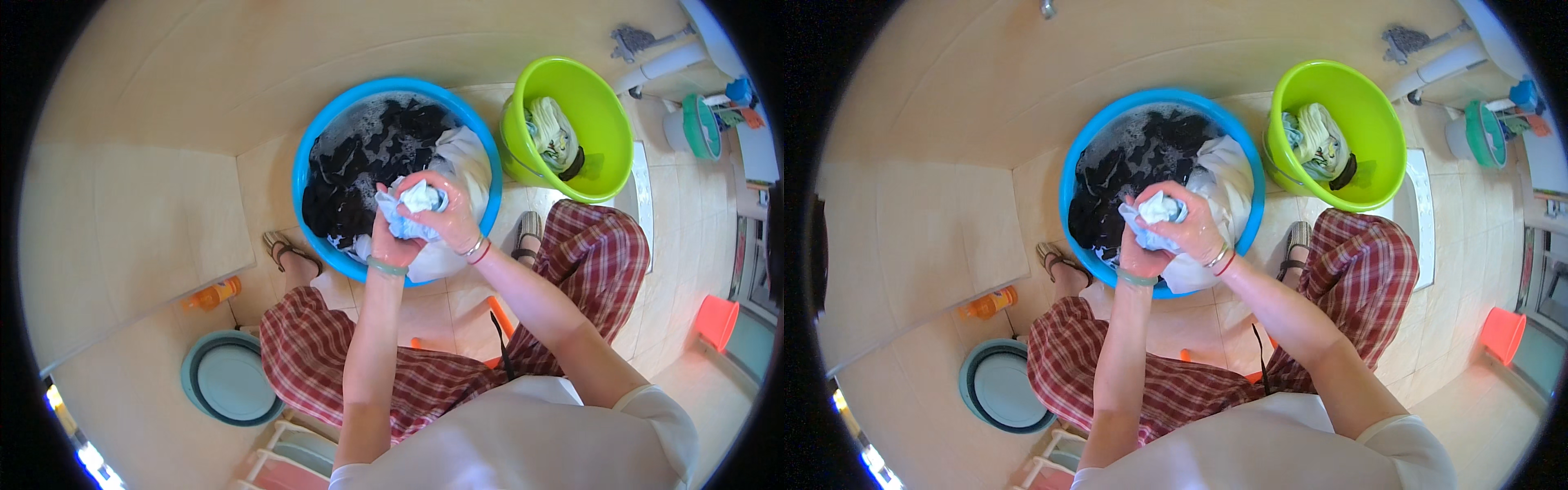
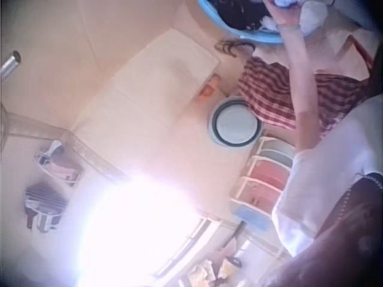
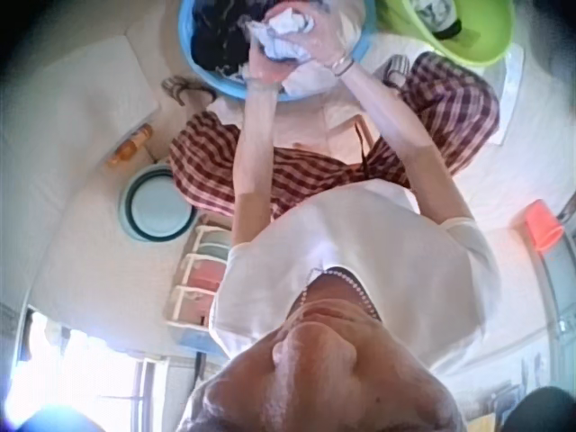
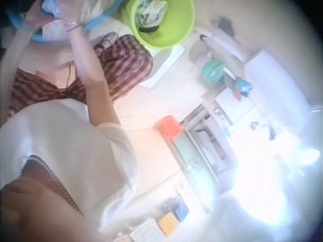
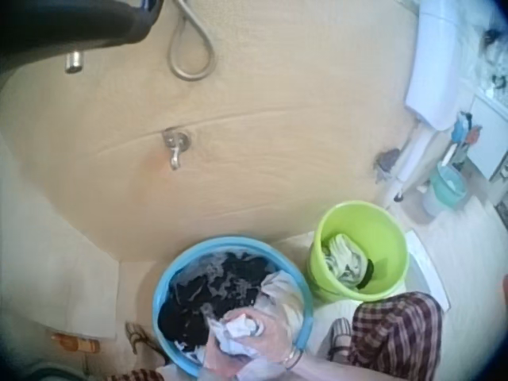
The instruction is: The person hand-washes a load of mixed-color clothes in a blue basin filled with soapy water. They repeatedly submerge, scrub, and wring out individual garments, then transfer the cleaned items into a green bucket placed beside them.
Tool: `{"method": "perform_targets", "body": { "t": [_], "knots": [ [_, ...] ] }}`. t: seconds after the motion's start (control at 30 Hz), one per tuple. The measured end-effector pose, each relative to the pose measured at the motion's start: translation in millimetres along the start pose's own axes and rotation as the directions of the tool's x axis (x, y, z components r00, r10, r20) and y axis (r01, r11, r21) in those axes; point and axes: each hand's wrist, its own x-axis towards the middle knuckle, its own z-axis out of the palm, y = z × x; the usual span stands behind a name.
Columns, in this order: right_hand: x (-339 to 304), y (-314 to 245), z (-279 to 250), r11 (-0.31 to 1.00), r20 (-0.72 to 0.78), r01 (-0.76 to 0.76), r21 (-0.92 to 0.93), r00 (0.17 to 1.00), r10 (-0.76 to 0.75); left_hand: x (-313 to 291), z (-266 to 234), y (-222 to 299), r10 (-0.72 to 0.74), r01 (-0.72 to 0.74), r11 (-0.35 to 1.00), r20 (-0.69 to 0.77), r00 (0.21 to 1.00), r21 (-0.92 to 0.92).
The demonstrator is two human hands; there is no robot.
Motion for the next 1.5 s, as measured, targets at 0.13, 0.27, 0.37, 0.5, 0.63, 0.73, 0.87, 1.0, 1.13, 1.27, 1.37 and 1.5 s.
{"method": "perform_targets", "body": {
  "t": [0.13,0.27,0.37,0.5,0.63,0.73,0.87,1.0,1.13,1.27,1.37,1.5],
  "knots": [
    [-5.0,15.4,6.8,0.924,-0.303,-0.044,0.379,0.938,0.169,7.5,8.8,-6.5,0.501,-0.441,0.856,-0.215,0.839,0.27],
    [5.6,32.0,5.6,0.582,-0.216,-0.121,0.804,0.853,0.475,2.9,41.1,-10.7,0.903,-0.503,0.117,0.119,0.414,0.856],
    [12.9,39.2,7.3,0.359,-0.011,-0.236,0.903,0.824,0.567,-6.1,50.4,-9.5,0.842,-0.416,-0.329,0.462,0.277,0.848],
    [23.6,46.5,3.7,0.222,0.221,-0.396,0.891,0.805,0.55,-24.0,69.6,-5.9,0.653,-0.451,-0.533,0.687,0.318,0.716],
    [38.1,54.5,1.6,0.148,0.528,-0.633,0.76,0.733,0.428,-33.5,75.1,3.5,0.412,-0.472,-0.718,0.858,0.305,0.512],
    [45.8,57.7,-2.0,0.074,0.715,-0.765,0.639,0.627,0.309,-36.3,79.0,3.6,0.277,-0.521,-0.754,0.913,0.299,0.4],
    [54.4,53.1,0.7,0.456,0.699,-0.758,0.466,0.632,0.335,-46.7,73.6,6.6,0.156,-0.521,-0.798,0.939,0.306,0.302],
    [55.9,31.7,-9.8,0.918,0.634,-0.355,0.18,0.755,0.168,-48.3,81.2,3.1,0.049,-0.556,-0.801,0.951,0.306,0.22],
    [72.4,18.8,-4.7,0.69,0.679,-0.721,0.059,0.536,0.502,-51.9,82.3,3.3,-0.054,-0.57,-0.811,0.954,0.293,0.13],
    [73.7,13.2,4.9,0.665,0.682,-0.745,-0.059,0.456,0.571,-50.2,75.3,1.0,-0.151,-0.578,-0.815,0.951,0.269,0.034],
    [74.2,-1.3,9.6,0.739,0.676,-0.637,-0.219,0.447,0.585,-52.0,75.9,-1.1,-0.208,-0.626,-0.779,0.928,0.308,0.034],
    [76.1,-1.7,12.7,0.777,0.664,-0.447,-0.444,0.418,0.62,-45.8,46.5,-9.2,-0.318,-0.605,-0.795,0.874,0.367,-0.036]
  ]
}}
